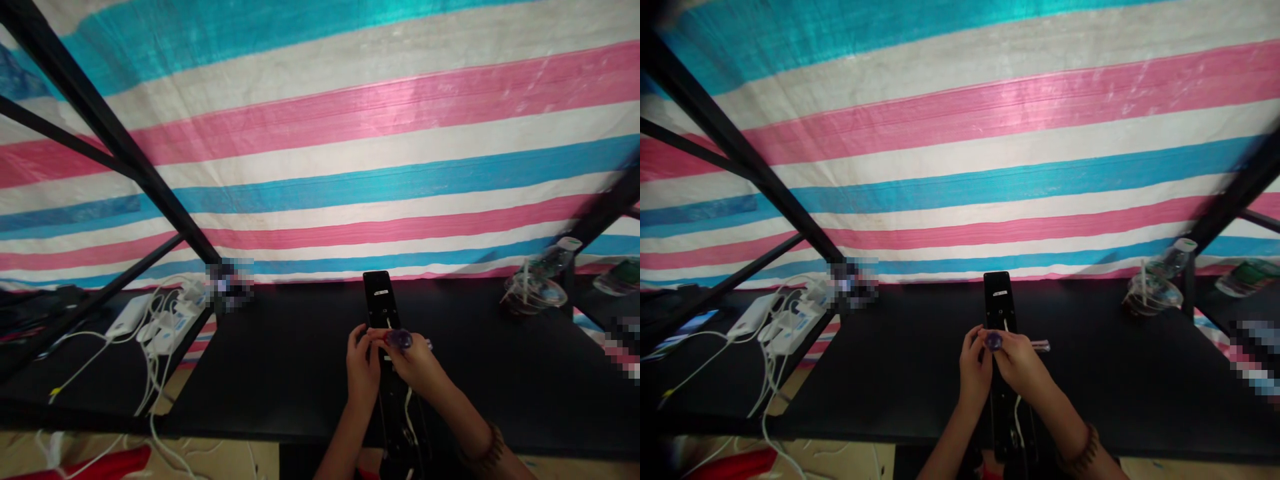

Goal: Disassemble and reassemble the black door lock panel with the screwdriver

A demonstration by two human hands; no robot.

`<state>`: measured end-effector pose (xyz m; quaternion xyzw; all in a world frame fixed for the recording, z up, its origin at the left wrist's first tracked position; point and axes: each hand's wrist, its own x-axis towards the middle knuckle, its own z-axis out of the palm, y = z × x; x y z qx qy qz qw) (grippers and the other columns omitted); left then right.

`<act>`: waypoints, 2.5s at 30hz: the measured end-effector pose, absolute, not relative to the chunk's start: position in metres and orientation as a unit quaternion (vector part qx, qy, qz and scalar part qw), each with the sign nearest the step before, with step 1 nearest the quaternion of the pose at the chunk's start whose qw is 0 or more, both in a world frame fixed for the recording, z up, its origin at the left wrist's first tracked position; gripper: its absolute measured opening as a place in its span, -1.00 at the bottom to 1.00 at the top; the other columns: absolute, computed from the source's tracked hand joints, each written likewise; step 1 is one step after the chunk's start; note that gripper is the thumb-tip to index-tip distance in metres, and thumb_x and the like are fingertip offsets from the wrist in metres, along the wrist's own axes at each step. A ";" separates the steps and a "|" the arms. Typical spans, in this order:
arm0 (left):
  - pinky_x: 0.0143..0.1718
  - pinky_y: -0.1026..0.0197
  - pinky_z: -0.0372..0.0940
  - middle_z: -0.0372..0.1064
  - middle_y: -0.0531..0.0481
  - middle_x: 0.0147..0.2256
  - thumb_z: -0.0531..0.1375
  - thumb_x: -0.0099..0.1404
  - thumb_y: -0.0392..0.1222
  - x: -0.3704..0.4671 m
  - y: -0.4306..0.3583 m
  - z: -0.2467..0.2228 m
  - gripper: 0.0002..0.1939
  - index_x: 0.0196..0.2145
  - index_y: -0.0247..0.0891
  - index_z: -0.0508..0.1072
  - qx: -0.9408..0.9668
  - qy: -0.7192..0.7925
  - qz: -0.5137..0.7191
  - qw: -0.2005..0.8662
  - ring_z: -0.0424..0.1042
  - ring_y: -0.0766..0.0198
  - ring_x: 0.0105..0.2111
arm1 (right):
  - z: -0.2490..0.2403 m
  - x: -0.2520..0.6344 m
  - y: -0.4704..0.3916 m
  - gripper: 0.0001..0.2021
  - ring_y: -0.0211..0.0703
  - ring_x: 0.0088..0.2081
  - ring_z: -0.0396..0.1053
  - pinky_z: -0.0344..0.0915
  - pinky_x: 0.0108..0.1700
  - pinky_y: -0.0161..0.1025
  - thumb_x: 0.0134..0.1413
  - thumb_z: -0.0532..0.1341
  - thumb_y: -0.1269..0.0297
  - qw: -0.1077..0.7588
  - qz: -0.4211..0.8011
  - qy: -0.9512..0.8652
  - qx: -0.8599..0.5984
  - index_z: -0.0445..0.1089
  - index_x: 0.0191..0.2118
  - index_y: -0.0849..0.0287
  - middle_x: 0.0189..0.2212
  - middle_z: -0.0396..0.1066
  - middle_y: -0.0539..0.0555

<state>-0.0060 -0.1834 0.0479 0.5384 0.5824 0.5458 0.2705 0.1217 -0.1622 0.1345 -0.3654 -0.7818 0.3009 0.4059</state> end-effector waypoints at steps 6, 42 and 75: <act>0.06 0.00 0.33 0.35 -0.16 -0.01 0.12 0.36 -0.17 -0.002 -0.184 0.046 -0.79 -0.17 -0.18 0.55 0.531 0.586 0.550 0.271 0.42 0.11 -0.01 | 0.134 0.117 -0.158 -0.87 -0.02 -0.28 0.58 0.52 -0.18 -0.18 0.15 0.23 0.28 0.442 0.267 -0.735 -0.440 0.54 -0.26 0.12 -0.32 0.59 0.11; 0.02 0.05 0.31 0.37 -0.16 -0.08 0.08 0.40 -0.23 0.005 -0.185 0.043 -0.79 -0.19 -0.22 0.53 0.522 0.583 0.571 0.250 0.42 0.15 -0.06 | 0.119 0.119 -0.169 -0.85 -0.03 -0.32 0.58 0.49 -0.23 -0.20 0.17 0.23 0.30 0.484 0.228 -0.717 -0.447 0.58 -0.29 0.12 -0.35 0.61 0.12; 0.06 -0.05 0.34 0.47 -0.17 -0.04 0.07 0.40 -0.11 -0.017 -0.194 0.043 -0.66 0.03 -0.19 0.49 0.587 0.609 0.495 0.199 0.45 0.08 -0.02 | 0.124 0.164 -0.185 -0.70 0.05 -0.30 0.60 0.56 -0.11 0.03 0.18 0.26 0.05 0.689 0.390 -0.388 -0.472 0.50 -0.34 0.23 -0.36 0.60 0.18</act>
